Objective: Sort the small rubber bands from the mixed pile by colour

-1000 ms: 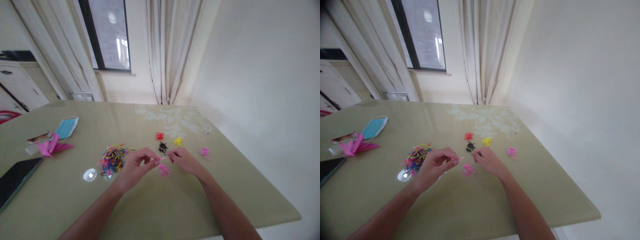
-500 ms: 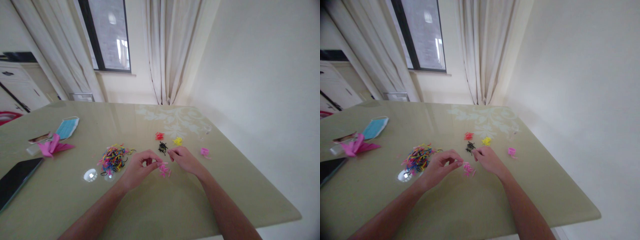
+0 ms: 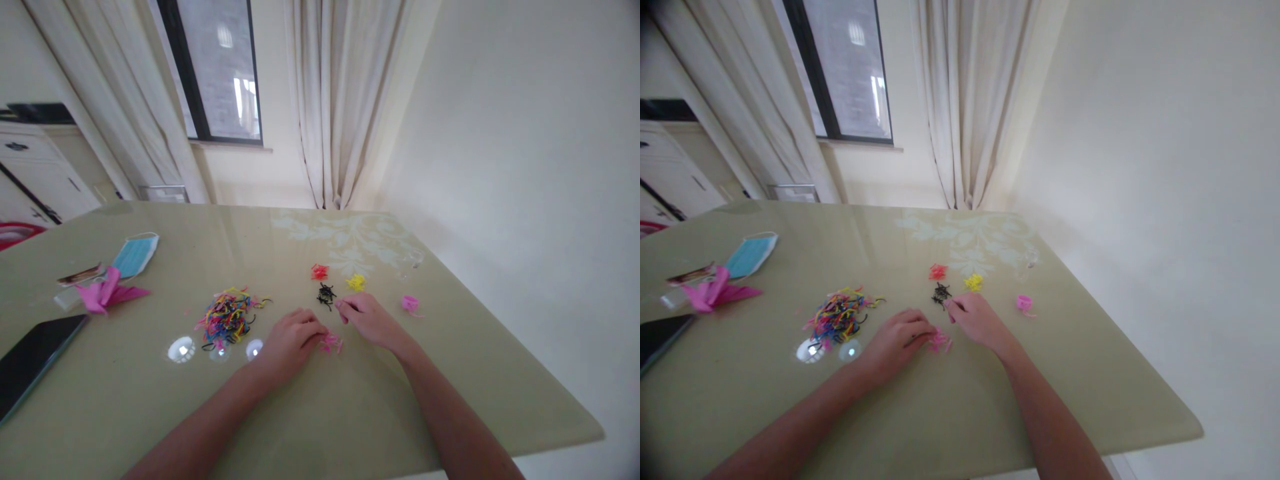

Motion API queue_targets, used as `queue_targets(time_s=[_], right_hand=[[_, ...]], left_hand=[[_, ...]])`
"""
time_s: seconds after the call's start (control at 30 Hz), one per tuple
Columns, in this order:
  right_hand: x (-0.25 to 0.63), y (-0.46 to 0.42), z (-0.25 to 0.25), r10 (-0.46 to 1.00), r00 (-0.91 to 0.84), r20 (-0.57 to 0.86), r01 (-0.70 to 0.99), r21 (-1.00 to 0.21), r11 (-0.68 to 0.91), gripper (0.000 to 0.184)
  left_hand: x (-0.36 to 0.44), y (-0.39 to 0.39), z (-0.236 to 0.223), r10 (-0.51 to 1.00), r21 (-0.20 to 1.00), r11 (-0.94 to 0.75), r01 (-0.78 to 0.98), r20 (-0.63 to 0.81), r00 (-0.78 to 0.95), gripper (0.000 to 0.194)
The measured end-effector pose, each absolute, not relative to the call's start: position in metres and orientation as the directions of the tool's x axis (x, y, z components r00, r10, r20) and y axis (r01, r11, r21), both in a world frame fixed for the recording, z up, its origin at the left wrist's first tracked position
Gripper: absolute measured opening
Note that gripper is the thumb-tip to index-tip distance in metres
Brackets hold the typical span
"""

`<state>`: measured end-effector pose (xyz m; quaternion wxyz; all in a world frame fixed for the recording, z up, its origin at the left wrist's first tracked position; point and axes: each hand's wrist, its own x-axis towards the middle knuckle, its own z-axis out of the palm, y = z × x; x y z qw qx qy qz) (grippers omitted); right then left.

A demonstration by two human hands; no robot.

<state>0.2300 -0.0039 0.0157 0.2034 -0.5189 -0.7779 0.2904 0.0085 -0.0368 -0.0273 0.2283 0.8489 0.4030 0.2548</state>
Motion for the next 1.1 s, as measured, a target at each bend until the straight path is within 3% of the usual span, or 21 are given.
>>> queue_targets(time_s=[0.17, 0.4, 0.73, 0.8, 0.87, 1.0, 1.1], right_hand=[[0.23, -0.005, 0.017, 0.924, -0.383, 0.012, 0.687, -0.665, 0.293, 0.046], [0.23, -0.007, 0.018, 0.93, -0.368, -0.005, 0.693, -0.668, 0.27, 0.046], [0.228, -0.007, 0.017, 0.928, -0.373, 0.025, 0.679, -0.674, 0.291, 0.044], [0.227, -0.008, 0.017, 0.929, -0.368, 0.026, 0.68, -0.674, 0.288, 0.044], [0.225, -0.009, 0.018, 0.929, -0.37, 0.017, 0.684, -0.672, 0.285, 0.045], [0.221, -0.012, 0.019, 0.92, -0.392, -0.009, 0.684, -0.672, 0.284, 0.045], [0.217, -0.016, 0.02, 0.91, -0.415, 0.007, 0.644, -0.705, 0.299, 0.044]], left_hand=[[0.002, -0.032, -0.019, 0.821, 0.546, -0.556, 0.627, 0.242, 0.517, 0.028], [-0.047, -0.012, -0.008, 0.933, 0.214, -0.307, 0.927, 0.257, 0.25, 0.03], [-0.059, -0.002, -0.007, 0.946, 0.157, -0.262, 0.952, 0.239, 0.221, 0.029], [-0.056, -0.002, -0.007, 0.935, 0.229, -0.273, 0.934, 0.293, 0.201, 0.027], [-0.052, -0.002, -0.006, 0.922, 0.398, -0.317, 0.861, 0.342, 0.182, 0.025], [-0.041, -0.006, 0.0, 0.93, 0.767, -0.364, 0.529, 0.325, 0.17, 0.022], [-0.033, -0.014, 0.005, 0.934, 0.88, -0.351, 0.32, 0.303, 0.189, 0.022]])
